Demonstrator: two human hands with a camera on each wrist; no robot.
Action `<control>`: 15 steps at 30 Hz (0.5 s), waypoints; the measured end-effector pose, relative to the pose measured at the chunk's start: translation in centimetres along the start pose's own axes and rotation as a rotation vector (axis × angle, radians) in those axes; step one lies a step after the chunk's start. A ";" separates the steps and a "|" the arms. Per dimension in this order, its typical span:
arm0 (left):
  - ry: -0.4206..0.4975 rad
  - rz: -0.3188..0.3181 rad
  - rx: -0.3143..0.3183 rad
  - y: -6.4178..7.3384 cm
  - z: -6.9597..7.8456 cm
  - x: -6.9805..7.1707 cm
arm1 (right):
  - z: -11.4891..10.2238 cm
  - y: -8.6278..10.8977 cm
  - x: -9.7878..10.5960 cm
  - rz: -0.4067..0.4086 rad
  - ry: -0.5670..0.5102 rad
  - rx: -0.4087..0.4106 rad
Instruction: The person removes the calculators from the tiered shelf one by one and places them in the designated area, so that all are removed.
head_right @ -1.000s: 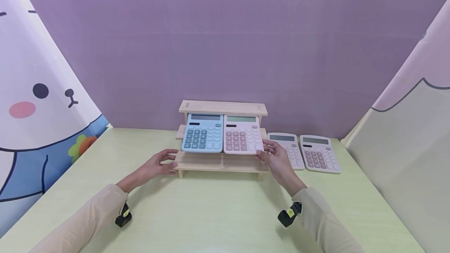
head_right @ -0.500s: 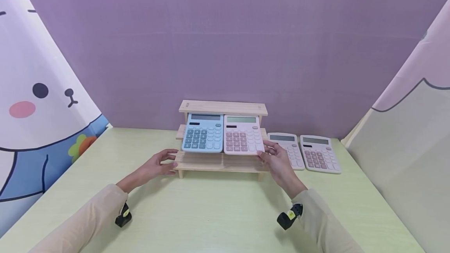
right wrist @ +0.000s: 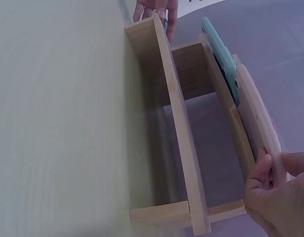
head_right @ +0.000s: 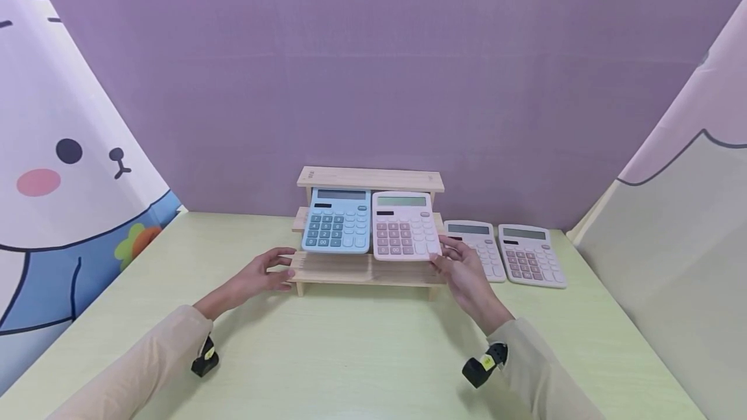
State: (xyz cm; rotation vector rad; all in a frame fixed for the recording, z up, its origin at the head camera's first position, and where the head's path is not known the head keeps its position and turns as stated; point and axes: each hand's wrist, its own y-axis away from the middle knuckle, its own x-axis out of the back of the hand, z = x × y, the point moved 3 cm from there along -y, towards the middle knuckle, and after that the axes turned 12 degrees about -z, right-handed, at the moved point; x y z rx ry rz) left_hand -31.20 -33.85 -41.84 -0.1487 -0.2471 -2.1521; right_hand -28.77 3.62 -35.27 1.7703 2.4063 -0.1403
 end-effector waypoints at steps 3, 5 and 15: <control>0.001 0.002 0.001 0.1 0.0 0.0 | -0.1 0.2 -0.1 -0.001 -0.004 0.009; 0.000 0.005 0.002 0.1 0.1 -0.1 | -0.1 0.3 -0.1 0.000 -0.008 0.011; 0.005 0.005 -0.001 0.1 0.2 -0.1 | 0.0 0.8 0.5 -0.009 -0.012 0.043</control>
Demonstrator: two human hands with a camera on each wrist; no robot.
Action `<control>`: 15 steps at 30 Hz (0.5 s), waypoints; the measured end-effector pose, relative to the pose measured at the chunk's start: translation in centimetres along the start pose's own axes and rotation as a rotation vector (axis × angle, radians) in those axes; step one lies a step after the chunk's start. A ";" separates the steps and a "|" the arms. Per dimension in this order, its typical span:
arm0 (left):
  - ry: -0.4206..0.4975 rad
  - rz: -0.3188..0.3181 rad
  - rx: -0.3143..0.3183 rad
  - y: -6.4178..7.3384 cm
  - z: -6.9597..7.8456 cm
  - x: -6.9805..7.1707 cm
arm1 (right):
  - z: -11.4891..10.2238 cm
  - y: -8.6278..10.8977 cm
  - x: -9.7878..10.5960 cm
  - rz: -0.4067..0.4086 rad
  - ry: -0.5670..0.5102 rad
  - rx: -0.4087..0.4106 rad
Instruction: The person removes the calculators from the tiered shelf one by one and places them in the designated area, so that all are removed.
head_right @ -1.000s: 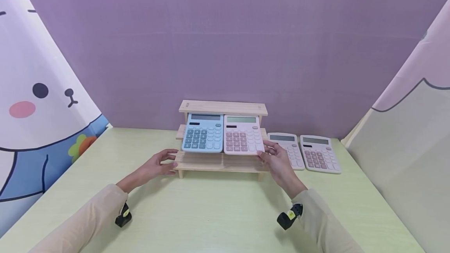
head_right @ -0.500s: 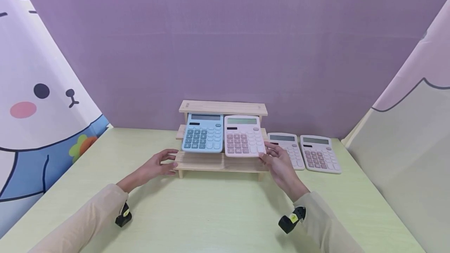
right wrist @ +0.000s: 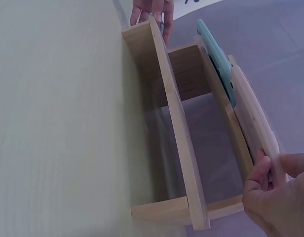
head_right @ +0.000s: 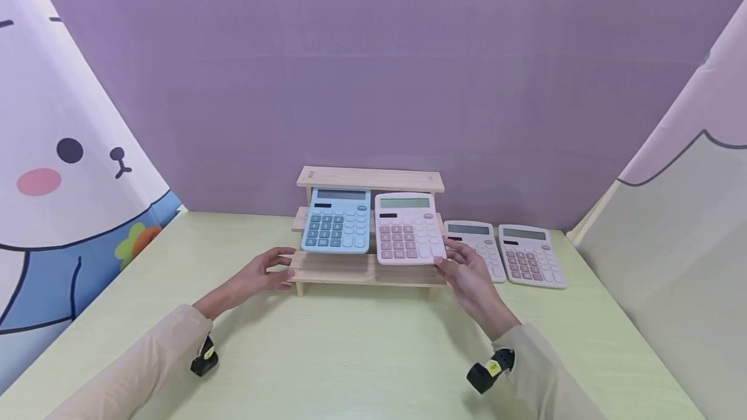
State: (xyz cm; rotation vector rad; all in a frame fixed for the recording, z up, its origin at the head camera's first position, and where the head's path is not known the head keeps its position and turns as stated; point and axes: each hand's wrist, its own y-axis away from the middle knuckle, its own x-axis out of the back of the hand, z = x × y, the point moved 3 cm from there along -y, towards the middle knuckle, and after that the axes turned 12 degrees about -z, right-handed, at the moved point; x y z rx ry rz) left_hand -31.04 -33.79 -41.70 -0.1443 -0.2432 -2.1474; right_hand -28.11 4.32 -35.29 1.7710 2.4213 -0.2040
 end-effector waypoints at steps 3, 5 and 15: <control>-0.002 -0.001 0.002 -0.1 -0.1 0.0 | 0.0 0.2 0.2 0.000 -0.003 0.004; -0.003 -0.001 0.006 -0.2 -0.1 0.1 | 0.1 0.4 0.3 -0.001 -0.004 0.007; -0.009 -0.004 0.000 -0.1 -0.1 0.1 | -0.2 1.1 1.0 -0.022 -0.025 0.003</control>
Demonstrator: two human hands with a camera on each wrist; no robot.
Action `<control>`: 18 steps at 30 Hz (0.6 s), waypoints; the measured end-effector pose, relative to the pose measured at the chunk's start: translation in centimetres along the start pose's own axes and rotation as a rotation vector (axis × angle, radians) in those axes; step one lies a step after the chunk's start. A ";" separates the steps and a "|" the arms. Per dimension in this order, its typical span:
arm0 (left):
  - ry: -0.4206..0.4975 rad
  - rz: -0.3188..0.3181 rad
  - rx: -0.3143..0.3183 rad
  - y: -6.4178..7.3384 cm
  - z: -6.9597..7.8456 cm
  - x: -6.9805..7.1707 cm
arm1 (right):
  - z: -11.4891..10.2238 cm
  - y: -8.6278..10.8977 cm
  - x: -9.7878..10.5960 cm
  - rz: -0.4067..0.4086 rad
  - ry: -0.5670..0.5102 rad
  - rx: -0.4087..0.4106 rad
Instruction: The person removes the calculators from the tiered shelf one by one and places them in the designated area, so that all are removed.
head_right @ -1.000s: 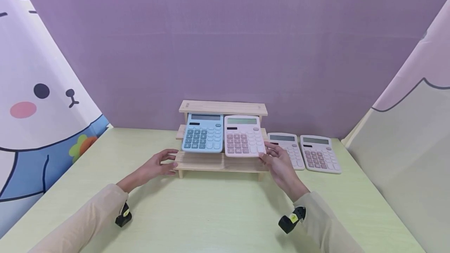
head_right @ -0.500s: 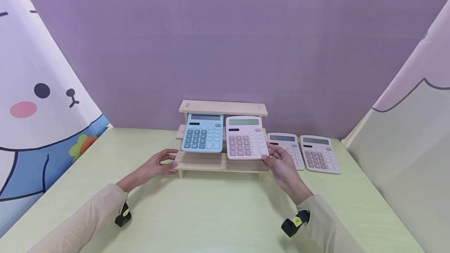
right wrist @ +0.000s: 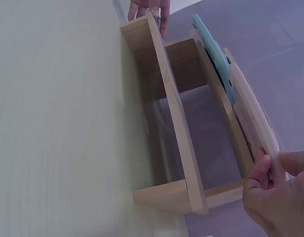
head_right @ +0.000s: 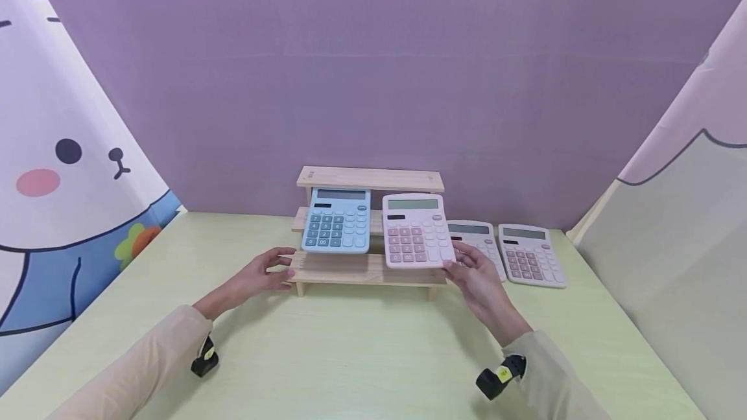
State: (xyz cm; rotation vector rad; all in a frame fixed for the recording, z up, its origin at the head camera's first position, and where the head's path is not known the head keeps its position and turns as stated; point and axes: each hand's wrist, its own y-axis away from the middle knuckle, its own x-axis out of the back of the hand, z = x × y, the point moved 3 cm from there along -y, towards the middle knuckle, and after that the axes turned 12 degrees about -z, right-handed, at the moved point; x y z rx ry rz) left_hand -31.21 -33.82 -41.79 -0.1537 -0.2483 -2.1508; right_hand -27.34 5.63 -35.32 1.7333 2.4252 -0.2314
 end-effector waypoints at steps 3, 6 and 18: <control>0.005 0.006 -0.007 -0.1 0.0 0.0 | -0.1 0.3 0.3 0.001 -0.009 -0.008; 0.004 0.009 -0.017 -0.1 0.0 0.0 | -0.3 0.6 0.5 -0.006 -0.012 -0.007; -0.020 -0.006 -0.034 -0.1 0.1 0.0 | -0.6 1.8 1.8 -0.031 -0.024 0.038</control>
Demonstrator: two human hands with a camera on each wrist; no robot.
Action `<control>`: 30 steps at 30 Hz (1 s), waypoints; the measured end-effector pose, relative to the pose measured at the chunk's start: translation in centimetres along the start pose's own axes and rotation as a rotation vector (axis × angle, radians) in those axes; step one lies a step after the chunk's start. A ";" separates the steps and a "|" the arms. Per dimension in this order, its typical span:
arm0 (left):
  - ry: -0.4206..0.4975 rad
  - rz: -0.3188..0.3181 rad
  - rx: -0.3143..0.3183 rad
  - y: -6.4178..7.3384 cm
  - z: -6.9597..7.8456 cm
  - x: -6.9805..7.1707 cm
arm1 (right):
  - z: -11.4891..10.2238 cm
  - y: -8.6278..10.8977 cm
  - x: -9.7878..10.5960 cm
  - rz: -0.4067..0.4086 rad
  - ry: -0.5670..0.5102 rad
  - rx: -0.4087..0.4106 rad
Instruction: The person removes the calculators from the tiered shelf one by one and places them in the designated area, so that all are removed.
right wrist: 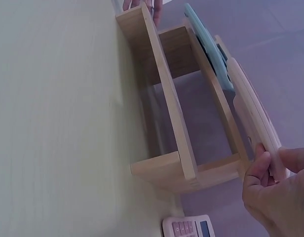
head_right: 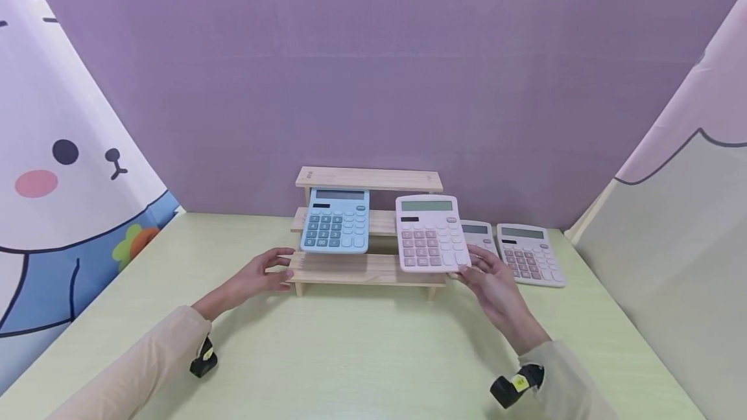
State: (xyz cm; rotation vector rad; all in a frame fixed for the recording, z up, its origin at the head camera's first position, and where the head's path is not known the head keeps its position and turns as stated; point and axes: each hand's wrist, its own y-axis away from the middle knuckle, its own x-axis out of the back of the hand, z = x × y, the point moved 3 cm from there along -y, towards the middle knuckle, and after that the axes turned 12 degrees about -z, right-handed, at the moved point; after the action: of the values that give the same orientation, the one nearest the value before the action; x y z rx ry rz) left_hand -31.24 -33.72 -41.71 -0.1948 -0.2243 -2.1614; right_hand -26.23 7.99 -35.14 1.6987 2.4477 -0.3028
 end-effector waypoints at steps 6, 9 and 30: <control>0.013 0.004 0.020 0.1 0.1 0.0 | -0.2 0.7 0.7 -0.022 -0.037 0.040; 0.019 0.008 0.028 0.1 0.1 0.0 | -0.3 1.1 1.1 -0.036 -0.051 0.057; 0.030 0.009 0.022 0.3 0.1 -0.1 | -0.7 3.8 3.7 -0.152 -0.188 0.171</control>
State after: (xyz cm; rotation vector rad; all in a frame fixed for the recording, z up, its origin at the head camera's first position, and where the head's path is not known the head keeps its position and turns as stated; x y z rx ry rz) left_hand -30.96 -33.78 -41.58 -0.1503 -0.2296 -2.1508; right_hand -23.92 12.81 -35.67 1.4676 2.4744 -0.6756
